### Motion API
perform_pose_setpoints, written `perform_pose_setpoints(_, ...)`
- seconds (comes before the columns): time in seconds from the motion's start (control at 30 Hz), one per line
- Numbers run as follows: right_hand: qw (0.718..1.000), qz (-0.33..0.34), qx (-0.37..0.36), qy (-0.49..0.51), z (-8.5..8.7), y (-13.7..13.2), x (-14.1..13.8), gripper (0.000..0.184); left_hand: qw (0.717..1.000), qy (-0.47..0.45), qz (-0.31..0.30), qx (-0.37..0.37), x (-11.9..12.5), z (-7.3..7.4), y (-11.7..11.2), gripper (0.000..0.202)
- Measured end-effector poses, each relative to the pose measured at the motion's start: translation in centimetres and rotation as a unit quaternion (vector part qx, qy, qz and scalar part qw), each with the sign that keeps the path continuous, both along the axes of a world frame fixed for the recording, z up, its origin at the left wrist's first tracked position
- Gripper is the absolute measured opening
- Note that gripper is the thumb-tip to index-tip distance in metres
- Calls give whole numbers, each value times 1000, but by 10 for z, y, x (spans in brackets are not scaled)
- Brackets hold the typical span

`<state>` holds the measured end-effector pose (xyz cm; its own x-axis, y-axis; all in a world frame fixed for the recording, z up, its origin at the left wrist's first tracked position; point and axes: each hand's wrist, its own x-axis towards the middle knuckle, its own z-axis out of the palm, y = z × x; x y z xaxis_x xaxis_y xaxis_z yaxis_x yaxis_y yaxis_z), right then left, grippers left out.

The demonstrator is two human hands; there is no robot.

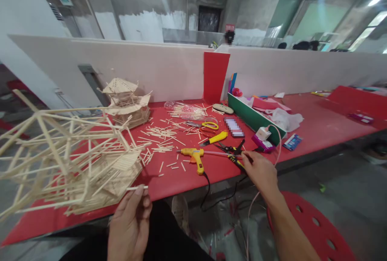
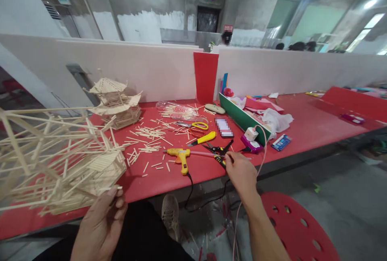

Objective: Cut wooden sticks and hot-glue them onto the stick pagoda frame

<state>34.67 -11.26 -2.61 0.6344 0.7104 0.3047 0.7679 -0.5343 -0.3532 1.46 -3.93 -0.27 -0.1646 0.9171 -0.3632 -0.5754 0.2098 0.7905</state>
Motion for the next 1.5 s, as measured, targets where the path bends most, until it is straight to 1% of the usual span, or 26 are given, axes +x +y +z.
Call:
perform_pose_setpoints(0.07,998,4,-48,-30,-3,-7,2,33,1000,-3,0,1,2,-1,1,28)
perform_pose_setpoints(0.13,992,45,-111,-41,-8,-10,-3,33,1000,-6,-7,3,6,-3,1,27)
perform_pose_setpoints(0.2,981,82,-169,-50,-15,-4,-11,32,1000,-7,-23,4,9,-5,0,26)
perform_pose_setpoints(0.27,975,91,-194,-56,-21,9,-19,35,999,-8,-36,1,13,-6,-1,26)
perform_pose_setpoints(0.37,976,77,-192,-65,-23,33,-24,50,999,-12,-40,-4,16,-5,-3,26)
perform_pose_setpoints(0.43,979,66,-178,-71,-19,40,-21,50,999,-16,-37,-3,16,-3,-5,26)
perform_pose_setpoints(0.5,981,57,-169,-70,-15,35,-14,42,999,-20,-31,-1,13,-1,-5,26)
perform_pose_setpoints(0.6,980,60,-180,-65,-12,13,0,31,999,-26,-23,-1,10,-4,-4,26)
perform_pose_setpoints(0.63,978,64,-188,-64,-13,7,4,30,999,-27,-24,-2,10,-6,-3,26)
perform_pose_setpoints(0.7,974,76,-202,-64,-15,-1,10,36,999,-31,-32,-8,11,-9,-2,25)
perform_pose_setpoints(0.77,970,88,-218,-63,-17,1,13,44,998,-35,-45,-12,15,-12,-3,25)
perform_pose_setpoints(0.83,965,96,-237,-60,-17,11,15,47,998,-41,-54,-9,17,-12,-5,25)
perform_pose_setpoints(0.93,955,103,-272,-59,-12,27,18,42,998,-49,-50,-4,15,-9,-10,26)
perform_pose_setpoints(1.0,947,111,-292,-67,-6,33,20,41,998,-52,-38,-5,10,-8,-12,26)
perform_pose_setpoints(1.1,935,140,-315,-82,0,35,24,34,998,-55,-22,-3,3,-9,-14,25)
perform_pose_setpoints(1.2,929,159,-322,-95,3,34,25,28,998,-64,-24,-4,1,-11,-14,25)
perform_pose_setpoints(1.27,931,152,-314,-106,1,34,24,32,997,-74,-34,-3,1,-12,-14,25)
perform_pose_setpoints(1.33,936,132,-304,-117,-2,33,21,39,995,-87,-40,-3,2,-11,-13,25)
perform_pose_setpoints(1.5,946,82,-285,-134,-15,25,17,58,991,-123,-45,-23,1,-10,-16,25)
